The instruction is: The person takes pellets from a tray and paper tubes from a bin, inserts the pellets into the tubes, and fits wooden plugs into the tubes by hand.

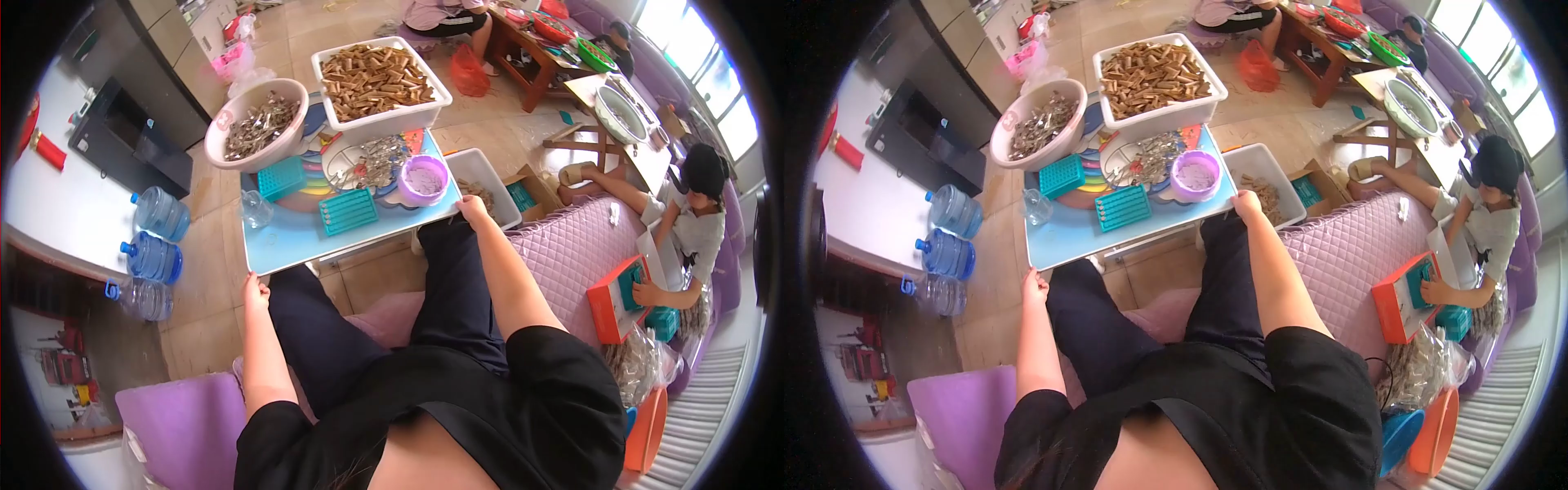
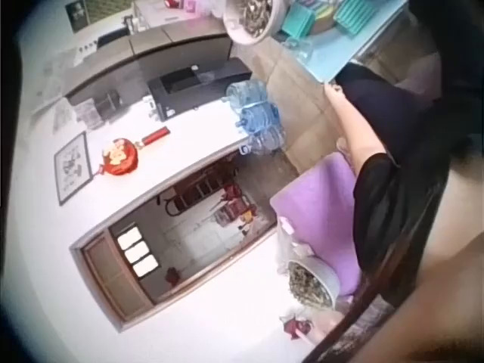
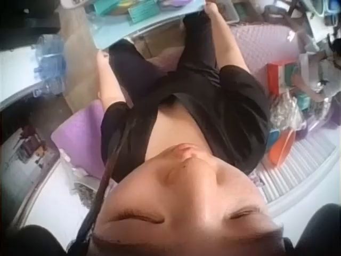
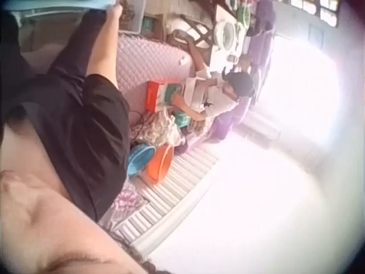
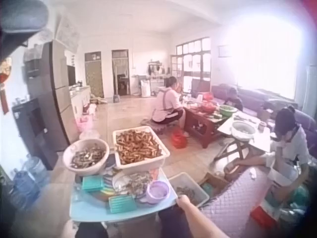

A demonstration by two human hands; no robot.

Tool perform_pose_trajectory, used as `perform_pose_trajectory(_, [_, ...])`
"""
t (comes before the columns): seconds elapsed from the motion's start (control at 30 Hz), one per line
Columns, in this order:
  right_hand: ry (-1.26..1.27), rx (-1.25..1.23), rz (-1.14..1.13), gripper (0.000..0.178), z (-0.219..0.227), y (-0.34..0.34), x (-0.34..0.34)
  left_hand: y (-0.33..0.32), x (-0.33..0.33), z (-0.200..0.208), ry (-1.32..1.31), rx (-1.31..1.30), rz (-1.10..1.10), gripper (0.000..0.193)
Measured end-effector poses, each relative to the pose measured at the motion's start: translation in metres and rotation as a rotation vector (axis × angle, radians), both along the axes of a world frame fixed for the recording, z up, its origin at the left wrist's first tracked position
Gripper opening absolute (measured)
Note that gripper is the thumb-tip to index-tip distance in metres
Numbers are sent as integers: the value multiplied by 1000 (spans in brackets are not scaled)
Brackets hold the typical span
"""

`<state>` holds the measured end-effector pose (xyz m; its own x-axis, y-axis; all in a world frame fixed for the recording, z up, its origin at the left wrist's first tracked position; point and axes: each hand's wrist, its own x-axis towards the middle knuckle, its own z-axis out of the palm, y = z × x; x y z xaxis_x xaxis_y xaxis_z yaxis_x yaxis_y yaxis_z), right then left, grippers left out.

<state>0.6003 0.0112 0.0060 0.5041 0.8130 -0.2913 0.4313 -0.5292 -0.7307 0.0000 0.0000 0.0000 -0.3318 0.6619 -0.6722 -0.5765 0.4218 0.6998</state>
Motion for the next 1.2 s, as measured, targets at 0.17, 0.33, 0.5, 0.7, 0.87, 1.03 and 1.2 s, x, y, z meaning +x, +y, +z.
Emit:
perform_pose_trajectory(0.17, [233, -70, -125, 24, 23, -15, -14, -16, 3, 18, 141, -88, -73, 23])
perform_pose_trajectory(0.33, [285, 40, -149, 18, 29, -31, -8, -25, 0, 28, 149, -110, -180, 34])
perform_pose_trajectory(0.5, [319, -29, -141, 16, 37, -43, -12, -39, -14, 41, 171, -123, -202, 37])
perform_pose_trajectory(0.7, [400, -46, -123, 14, 50, -69, -20, -59, -23, 43, 188, -128, -179, 23])
perform_pose_trajectory(0.87, [356, -153, -54, 20, 54, -86, -14, -72, -39, 61, 189, -128, -280, 16])
perform_pose_trajectory(1.03, [364, -261, -81, 17, 51, -122, -1, -114, -49, 64, 120, -122, -352, 26])
perform_pose_trajectory(1.2, [464, -191, -19, 17, 77, -135, -17, -126, -58, 82, 154, -109, -310, 15])
